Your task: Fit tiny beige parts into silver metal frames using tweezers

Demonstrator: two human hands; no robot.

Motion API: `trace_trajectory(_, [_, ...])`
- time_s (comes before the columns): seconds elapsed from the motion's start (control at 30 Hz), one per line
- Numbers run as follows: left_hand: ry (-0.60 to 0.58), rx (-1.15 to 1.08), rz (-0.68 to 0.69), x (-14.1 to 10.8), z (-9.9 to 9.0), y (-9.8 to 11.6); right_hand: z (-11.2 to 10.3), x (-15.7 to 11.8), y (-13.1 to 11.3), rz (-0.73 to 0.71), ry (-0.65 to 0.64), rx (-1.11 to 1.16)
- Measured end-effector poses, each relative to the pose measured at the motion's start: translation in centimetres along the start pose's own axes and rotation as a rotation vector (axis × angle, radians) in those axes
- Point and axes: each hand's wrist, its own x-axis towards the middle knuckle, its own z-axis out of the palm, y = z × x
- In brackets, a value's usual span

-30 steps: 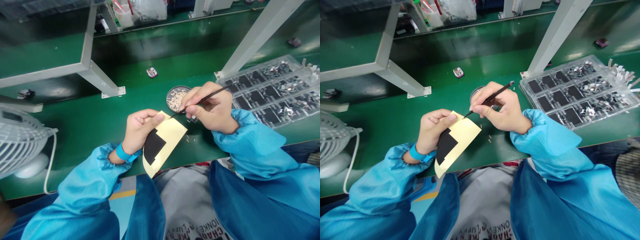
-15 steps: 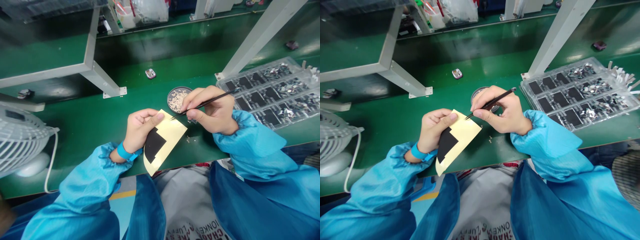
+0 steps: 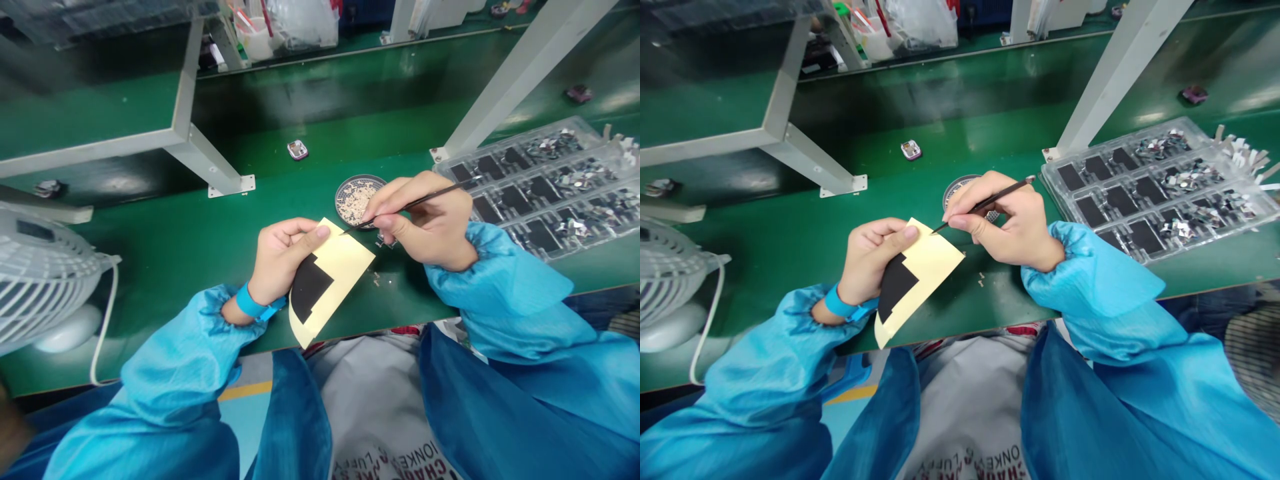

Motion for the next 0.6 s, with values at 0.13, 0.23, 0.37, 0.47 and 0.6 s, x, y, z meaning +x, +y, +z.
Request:
trace_trajectory(0.13, [-0.005,-0.017,-0.001,0.0,0.0,-0.1,0.1,0.1,-0.1,-0.024,0.011,0.014])
trace_trajectory(0.23, [-0.007,-0.017,-0.006,0.1,0.0,-0.2,0.1,0.2,-0.3,0.006,0.046,-0.014])
trace_trajectory(0.37, [-0.013,-0.028,0.002,0.1,-0.1,-0.2,0.2,0.0,-0.5,0.014,0.062,-0.017])
trace_trajectory(0.47, [0.001,-0.004,0.008,0.2,-0.1,-0.4,0.3,-0.1,-0.6,0.028,0.082,-0.032])
trace_trajectory(0.6, [-0.047,0.123,0.011,0.7,-0.1,-1.3,0.1,0.1,-0.3,0.059,0.176,-0.099])
